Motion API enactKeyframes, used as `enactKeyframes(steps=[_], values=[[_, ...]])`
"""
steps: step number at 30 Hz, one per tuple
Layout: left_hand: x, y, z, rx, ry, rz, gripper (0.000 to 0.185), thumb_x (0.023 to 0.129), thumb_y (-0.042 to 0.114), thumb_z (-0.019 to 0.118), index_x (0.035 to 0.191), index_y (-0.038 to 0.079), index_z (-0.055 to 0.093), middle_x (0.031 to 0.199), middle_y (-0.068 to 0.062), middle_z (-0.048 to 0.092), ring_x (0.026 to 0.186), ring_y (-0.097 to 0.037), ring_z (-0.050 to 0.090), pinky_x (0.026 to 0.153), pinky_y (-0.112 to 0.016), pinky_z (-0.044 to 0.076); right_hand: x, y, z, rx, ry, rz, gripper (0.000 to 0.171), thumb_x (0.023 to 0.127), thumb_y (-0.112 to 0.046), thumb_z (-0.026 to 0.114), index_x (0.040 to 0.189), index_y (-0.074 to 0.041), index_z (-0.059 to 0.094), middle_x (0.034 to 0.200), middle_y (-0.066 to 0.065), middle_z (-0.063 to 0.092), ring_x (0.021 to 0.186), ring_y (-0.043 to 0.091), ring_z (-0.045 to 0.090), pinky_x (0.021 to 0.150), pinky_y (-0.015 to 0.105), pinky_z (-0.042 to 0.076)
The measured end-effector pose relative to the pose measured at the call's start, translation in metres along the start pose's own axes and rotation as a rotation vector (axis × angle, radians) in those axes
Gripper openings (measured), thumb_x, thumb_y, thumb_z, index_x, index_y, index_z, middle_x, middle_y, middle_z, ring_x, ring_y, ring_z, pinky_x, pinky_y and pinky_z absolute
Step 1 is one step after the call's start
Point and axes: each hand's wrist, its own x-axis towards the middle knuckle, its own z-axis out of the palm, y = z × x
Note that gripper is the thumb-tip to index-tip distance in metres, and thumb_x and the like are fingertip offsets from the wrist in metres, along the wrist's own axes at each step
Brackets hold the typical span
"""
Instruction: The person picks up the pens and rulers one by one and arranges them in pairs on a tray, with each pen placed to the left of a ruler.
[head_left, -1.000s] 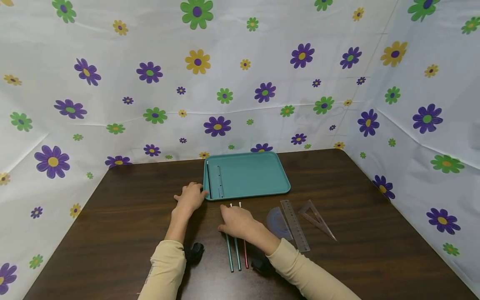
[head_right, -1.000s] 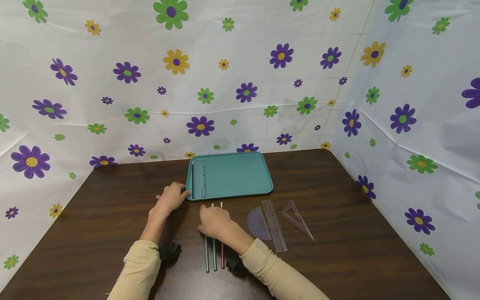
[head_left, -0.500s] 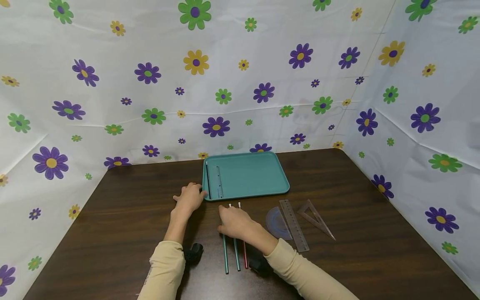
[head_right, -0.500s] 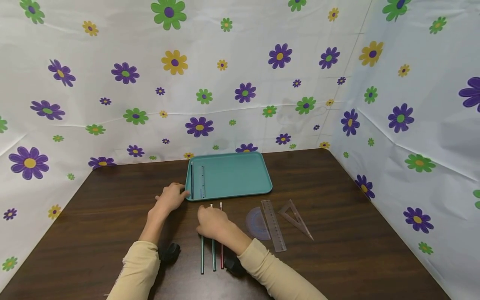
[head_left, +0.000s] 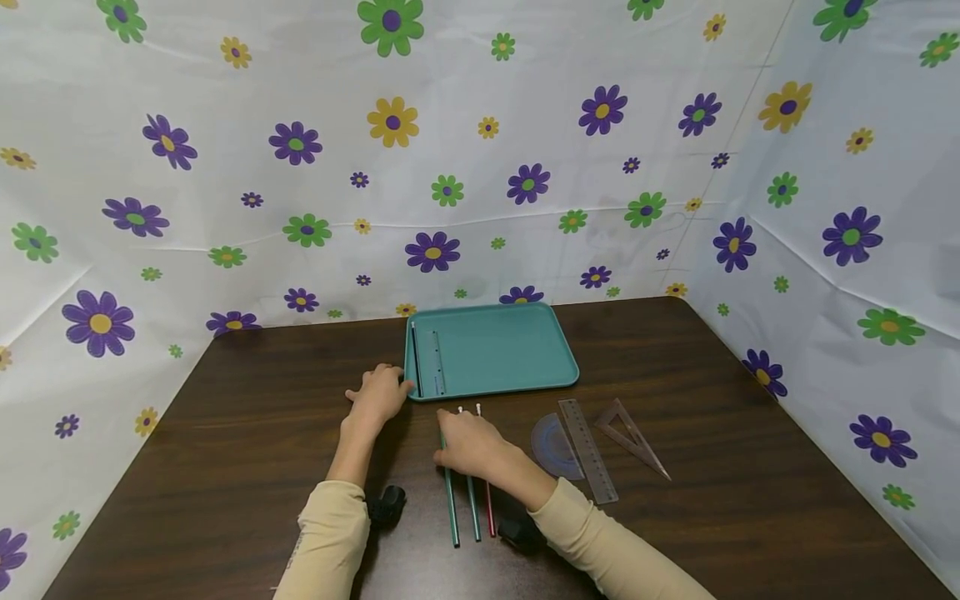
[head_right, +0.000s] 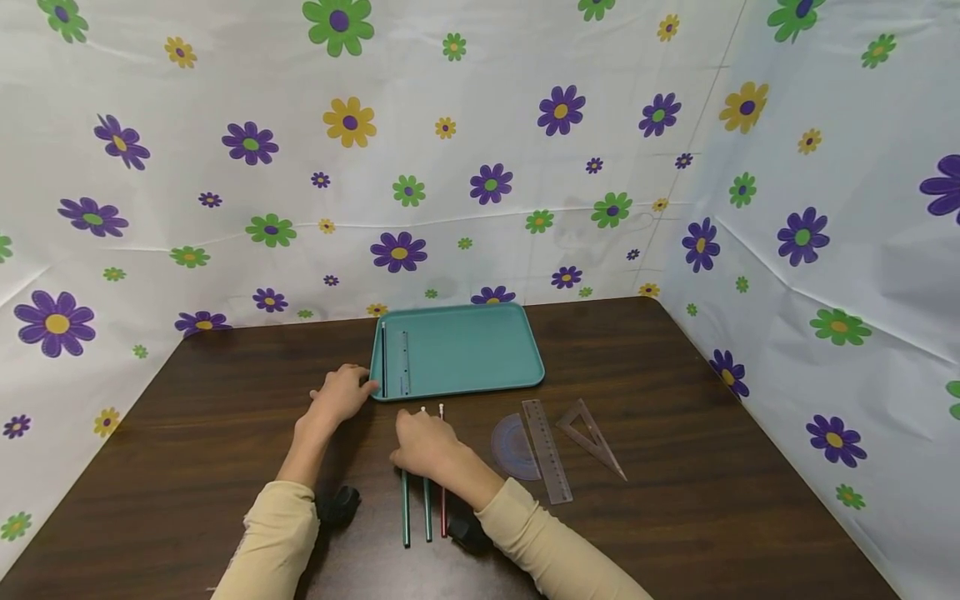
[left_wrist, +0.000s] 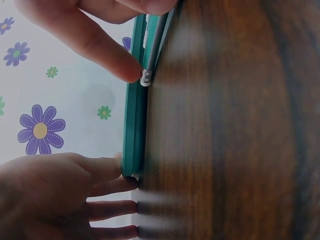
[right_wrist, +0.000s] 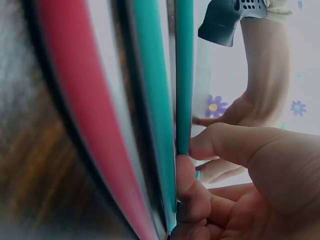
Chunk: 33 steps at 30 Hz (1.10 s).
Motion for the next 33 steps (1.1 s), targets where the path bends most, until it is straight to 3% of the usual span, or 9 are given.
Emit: enactKeyframes(steps=[9, 11, 13, 18, 20, 26, 33], values=[[0.003, -0.001, 0.001, 0.004, 0.005, 0.001, 0.049, 0.103, 0.027, 0.053, 0.142, -0.004, 0.051, 0.150, -0.029, 0.040, 0.139, -0.055, 0.030, 0.101, -0.086, 0.016, 0.001, 0.000, -0.004, 0.024, 0.004, 0.000, 0.062, 0.088, -0.024, 0.074, 0.141, 0.000, 0.052, 0.097, 0.011, 0.075, 0.073, 0.015, 0.068, 0.069, 0.031, 0.057], [0.003, -0.001, 0.001, 0.007, 0.004, -0.001, 0.049, 0.104, 0.027, 0.053, 0.142, -0.004, 0.051, 0.150, -0.028, 0.041, 0.139, -0.055, 0.031, 0.102, -0.086, 0.016, 0.001, 0.000, -0.006, 0.030, 0.007, 0.003, 0.063, 0.089, -0.024, 0.074, 0.142, 0.000, 0.052, 0.101, 0.011, 0.075, 0.071, 0.014, 0.067, 0.072, 0.032, 0.057], [0.003, -0.001, 0.002, 0.005, 0.003, -0.004, 0.049, 0.104, 0.027, 0.053, 0.142, -0.004, 0.050, 0.151, -0.028, 0.040, 0.139, -0.055, 0.030, 0.102, -0.085, 0.016, 0.000, 0.000, -0.007, 0.038, 0.009, 0.008, 0.063, 0.089, -0.024, 0.073, 0.143, -0.001, 0.051, 0.094, 0.009, 0.075, 0.062, 0.011, 0.061, 0.073, 0.033, 0.056], [0.004, -0.002, 0.001, -0.003, 0.001, -0.009, 0.049, 0.104, 0.027, 0.053, 0.142, -0.004, 0.051, 0.151, -0.028, 0.040, 0.140, -0.055, 0.029, 0.102, -0.085, 0.015, 0.000, 0.001, -0.008, 0.103, 0.015, 0.015, 0.064, 0.090, -0.021, 0.070, 0.147, -0.002, 0.047, 0.059, 0.000, 0.059, 0.043, 0.008, 0.041, 0.053, 0.027, 0.044], [0.004, -0.002, 0.002, -0.001, 0.000, -0.007, 0.049, 0.104, 0.027, 0.053, 0.142, -0.004, 0.051, 0.150, -0.029, 0.040, 0.139, -0.055, 0.030, 0.102, -0.086, 0.015, 0.000, 0.002, -0.009, 0.165, 0.018, 0.017, 0.063, 0.091, -0.018, 0.068, 0.148, -0.003, 0.045, 0.052, -0.003, 0.052, 0.039, 0.007, 0.041, 0.044, 0.023, 0.039], [0.005, -0.001, 0.002, 0.002, 0.004, -0.008, 0.049, 0.103, 0.027, 0.053, 0.141, -0.004, 0.051, 0.149, -0.029, 0.041, 0.139, -0.055, 0.031, 0.101, -0.086, 0.016, 0.000, 0.006, -0.013, 0.340, 0.034, 0.014, 0.065, 0.093, -0.013, 0.064, 0.152, -0.006, 0.039, 0.054, -0.003, 0.059, 0.038, 0.013, 0.059, 0.037, 0.023, 0.045], [0.004, 0.000, 0.001, 0.002, -0.004, -0.015, 0.049, 0.103, 0.028, 0.053, 0.141, -0.004, 0.051, 0.150, -0.028, 0.041, 0.139, -0.055, 0.031, 0.102, -0.085, 0.017, 0.002, 0.012, -0.015, 0.398, 0.062, 0.008, 0.070, 0.093, -0.013, 0.063, 0.155, -0.006, 0.032, 0.061, -0.001, 0.064, 0.037, 0.014, 0.056, 0.037, 0.026, 0.047]])
